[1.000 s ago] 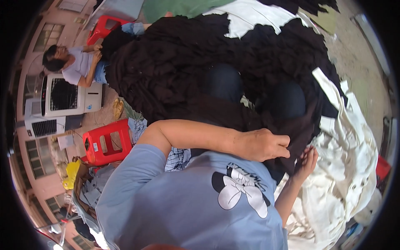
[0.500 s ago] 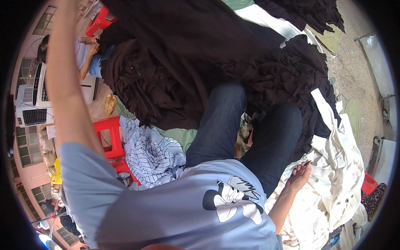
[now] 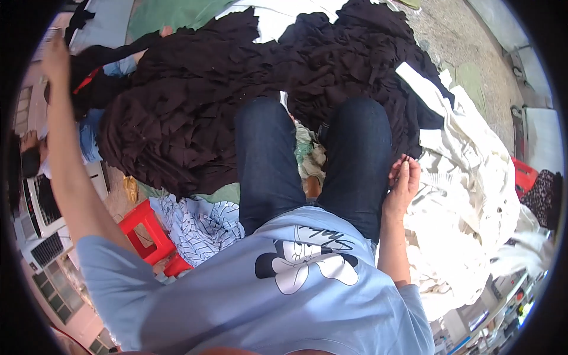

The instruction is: Inspecting dark-colored garments for quality control by checking buttons and seams.

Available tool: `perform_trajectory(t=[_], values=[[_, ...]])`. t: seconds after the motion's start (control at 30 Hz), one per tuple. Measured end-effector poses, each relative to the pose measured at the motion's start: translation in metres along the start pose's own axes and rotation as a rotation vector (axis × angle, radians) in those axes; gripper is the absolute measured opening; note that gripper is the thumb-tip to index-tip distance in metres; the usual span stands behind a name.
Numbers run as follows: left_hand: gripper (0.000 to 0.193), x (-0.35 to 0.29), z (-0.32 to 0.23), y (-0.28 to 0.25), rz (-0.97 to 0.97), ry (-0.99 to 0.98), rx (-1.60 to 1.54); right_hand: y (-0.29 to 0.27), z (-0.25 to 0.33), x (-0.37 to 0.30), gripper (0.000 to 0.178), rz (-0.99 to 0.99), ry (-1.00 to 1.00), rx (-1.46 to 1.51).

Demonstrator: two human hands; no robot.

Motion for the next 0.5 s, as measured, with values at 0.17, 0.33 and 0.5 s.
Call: perform_trajectory(t=[0.17,0.33,0.5], values=[[0.025,-0.147,-0.176,0.161,0.570,0.179,-0.289,0.023,0.023,-0.016,0.022,0.058,-0.125,-0.194],[0.032,-0.243,-0.376,0.185,1.206,0.451,-0.305,0.026,0.020,-0.021,0.026,0.081,-0.206,-0.417],[0.096,-0.293,-0.565,0.197,1.707,0.564,-0.684,0.022,0.016,-0.022,0.033,0.019,-0.226,-0.486]])
Point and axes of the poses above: each hand's wrist, its own x-axis towards the middle knuckle, its own y-axis out of the palm, z = x × y, the point moved 7 cm from there along x, towards the middle knuckle, and after that the axes turned 15 degrees about z, right-handed, at the moved point
